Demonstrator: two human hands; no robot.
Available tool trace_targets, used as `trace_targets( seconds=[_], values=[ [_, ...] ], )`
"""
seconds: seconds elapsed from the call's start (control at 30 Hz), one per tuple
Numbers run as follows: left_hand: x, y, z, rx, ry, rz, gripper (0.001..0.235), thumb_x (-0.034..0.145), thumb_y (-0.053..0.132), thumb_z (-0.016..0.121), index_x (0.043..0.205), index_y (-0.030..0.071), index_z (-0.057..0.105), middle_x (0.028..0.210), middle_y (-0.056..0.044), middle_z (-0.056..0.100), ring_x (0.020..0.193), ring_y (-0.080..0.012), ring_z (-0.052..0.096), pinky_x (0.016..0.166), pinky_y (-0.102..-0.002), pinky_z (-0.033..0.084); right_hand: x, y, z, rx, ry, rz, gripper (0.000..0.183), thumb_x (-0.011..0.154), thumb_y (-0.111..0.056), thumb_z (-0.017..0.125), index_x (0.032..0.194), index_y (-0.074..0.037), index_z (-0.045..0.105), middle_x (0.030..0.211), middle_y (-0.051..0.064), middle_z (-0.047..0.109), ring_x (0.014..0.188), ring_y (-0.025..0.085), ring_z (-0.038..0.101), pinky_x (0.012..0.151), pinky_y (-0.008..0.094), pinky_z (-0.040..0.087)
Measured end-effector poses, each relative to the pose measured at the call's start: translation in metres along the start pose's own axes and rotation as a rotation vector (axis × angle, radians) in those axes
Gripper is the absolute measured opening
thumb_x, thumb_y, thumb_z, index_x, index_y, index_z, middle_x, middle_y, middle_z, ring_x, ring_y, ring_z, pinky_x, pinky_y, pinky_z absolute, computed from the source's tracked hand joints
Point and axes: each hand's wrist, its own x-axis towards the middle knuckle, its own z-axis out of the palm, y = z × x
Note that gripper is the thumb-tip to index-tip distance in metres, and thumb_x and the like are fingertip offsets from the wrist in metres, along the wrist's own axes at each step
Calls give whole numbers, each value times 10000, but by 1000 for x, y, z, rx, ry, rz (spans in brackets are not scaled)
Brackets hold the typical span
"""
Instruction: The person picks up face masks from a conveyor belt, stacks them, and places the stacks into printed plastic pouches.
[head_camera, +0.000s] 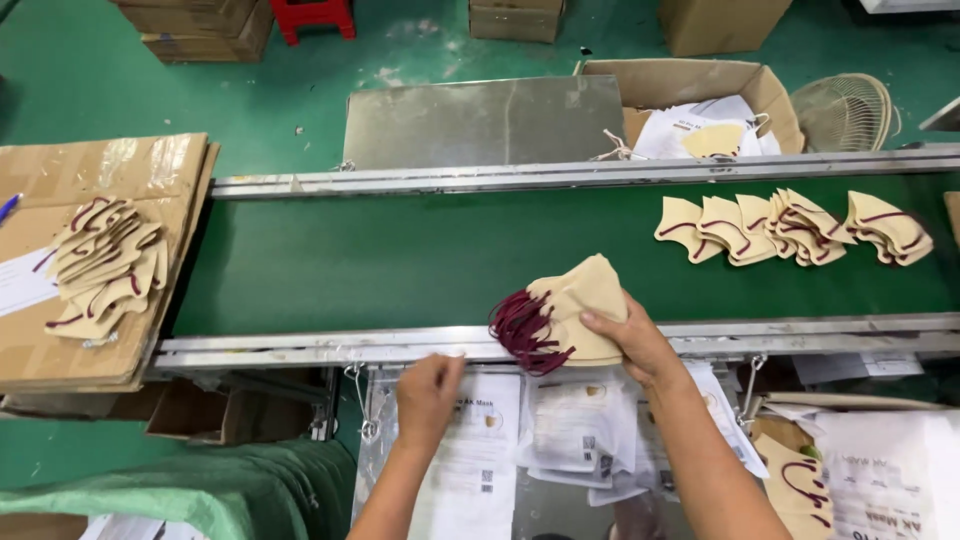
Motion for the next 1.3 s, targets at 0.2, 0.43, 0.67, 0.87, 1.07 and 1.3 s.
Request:
trace_targets(
  seconds=[0.2,0.43,0.67,0.87,1.07,1.3],
  values=[
    [-34,-28,12,82,22,412,144,815,168,749,929,88,783,917,-91,670,810,-321,665,699,-425,535,-28,32,10,33,-46,-97,694,836,-107,794,1457,-15,497,1330,100,639,1195,181,633,1023,347,521],
    [-46,28,-48,30,85,508,146,811,179,789,940,111,800,905,-54,694,747,-233,700,661,-369,549,-50,16,-35,-622,178,-353,554,837,-105,770,1363,-58,603,1167,80,752,1054,179,700,933,328,553],
    [-85,81,-51,90,-43,975,173,804,117,774,951,72,693,1016,-95,649,826,-276,664,687,-391,543,-90,29,47,-681,-309,-371,665,797,-220,866,1353,-6,570,1210,153,703,1110,202,656,967,360,527],
    [-98,78,-38,232,-209,862,157,812,98,742,908,52,627,912,-94,594,772,-306,636,666,-439,520,-92,37,36,-642,-260,-226,629,774,-233,813,1335,-41,604,1186,115,740,1076,173,698,963,335,547],
    [-85,117,-73,-134,-398,611,200,796,209,799,921,73,721,851,-61,630,754,-251,660,661,-360,551,-109,-14,25,-751,-37,-421,516,752,-154,836,1226,-39,668,1166,118,731,1049,216,707,911,334,567],
    [-82,116,-62,44,-342,789,173,775,174,823,947,157,826,870,-92,638,864,-288,644,746,-405,521,-133,-83,26,-73,-546,-115,431,870,-110,726,1282,-3,659,1261,135,714,1163,218,688,1009,353,557]
  ],
)
